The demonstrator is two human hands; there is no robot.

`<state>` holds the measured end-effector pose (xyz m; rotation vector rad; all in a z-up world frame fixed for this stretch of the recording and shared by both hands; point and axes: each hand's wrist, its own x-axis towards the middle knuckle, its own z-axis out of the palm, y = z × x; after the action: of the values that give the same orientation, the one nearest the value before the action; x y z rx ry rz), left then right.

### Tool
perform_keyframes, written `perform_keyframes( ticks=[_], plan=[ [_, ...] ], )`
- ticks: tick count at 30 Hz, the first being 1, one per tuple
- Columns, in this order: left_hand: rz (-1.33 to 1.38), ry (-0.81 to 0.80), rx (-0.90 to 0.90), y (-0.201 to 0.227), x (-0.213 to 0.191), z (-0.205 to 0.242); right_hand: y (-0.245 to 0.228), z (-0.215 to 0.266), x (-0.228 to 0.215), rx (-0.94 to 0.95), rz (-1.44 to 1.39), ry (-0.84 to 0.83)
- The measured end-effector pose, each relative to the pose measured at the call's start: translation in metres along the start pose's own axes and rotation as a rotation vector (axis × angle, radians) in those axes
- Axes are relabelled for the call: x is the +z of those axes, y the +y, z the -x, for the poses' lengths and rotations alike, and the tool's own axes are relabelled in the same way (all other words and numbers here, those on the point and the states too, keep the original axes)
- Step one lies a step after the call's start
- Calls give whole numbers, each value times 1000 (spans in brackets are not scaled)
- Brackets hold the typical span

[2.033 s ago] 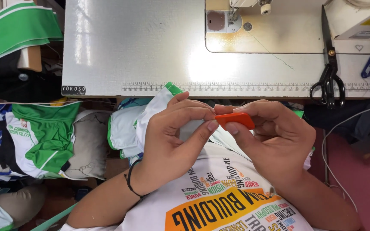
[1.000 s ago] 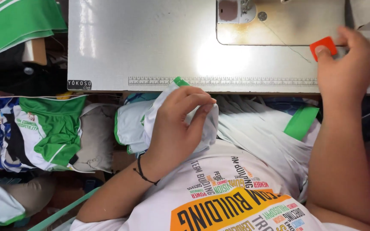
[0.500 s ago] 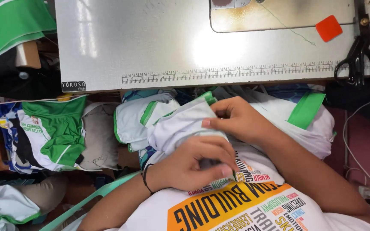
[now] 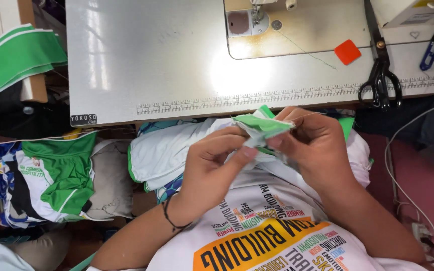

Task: Trimming excess fabric from garment pieces using scissors and folding them on a sewing table.

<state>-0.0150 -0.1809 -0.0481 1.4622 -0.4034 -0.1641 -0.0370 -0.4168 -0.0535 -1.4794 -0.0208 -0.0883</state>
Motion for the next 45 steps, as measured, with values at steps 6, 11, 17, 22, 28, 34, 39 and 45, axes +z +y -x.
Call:
perform_keyframes(
  ticks=[6, 11, 17, 22, 28, 34, 39, 45],
  plan=[
    [257, 49, -239, -13, -24, 14, 5, -2, -12, -68, 65, -29],
    [242, 79, -266, 1, -32, 12, -11, 3, -4, 102, 359, -98],
    [118, -86, -272, 53, -43, 2, -32, 8, -13, 152, 32, -93],
    [-292, -15, -207, 45, -22, -3, -26, 7, 5, 136, 289, -20],
    [-180, -67, -348, 41, -28, -14, -21, 3, 4, 99, 272, -8],
    [-177, -101, -277, 41, -29, -18, -26, 1, 5, 97, 300, 64],
    [-242, -86, -253, 22, -30, -18, -16, -3, 7, 131, 373, 82],
    [-145, -34, -317, 8, -22, -24, -4, -11, 2, 161, 368, 90]
  ],
)
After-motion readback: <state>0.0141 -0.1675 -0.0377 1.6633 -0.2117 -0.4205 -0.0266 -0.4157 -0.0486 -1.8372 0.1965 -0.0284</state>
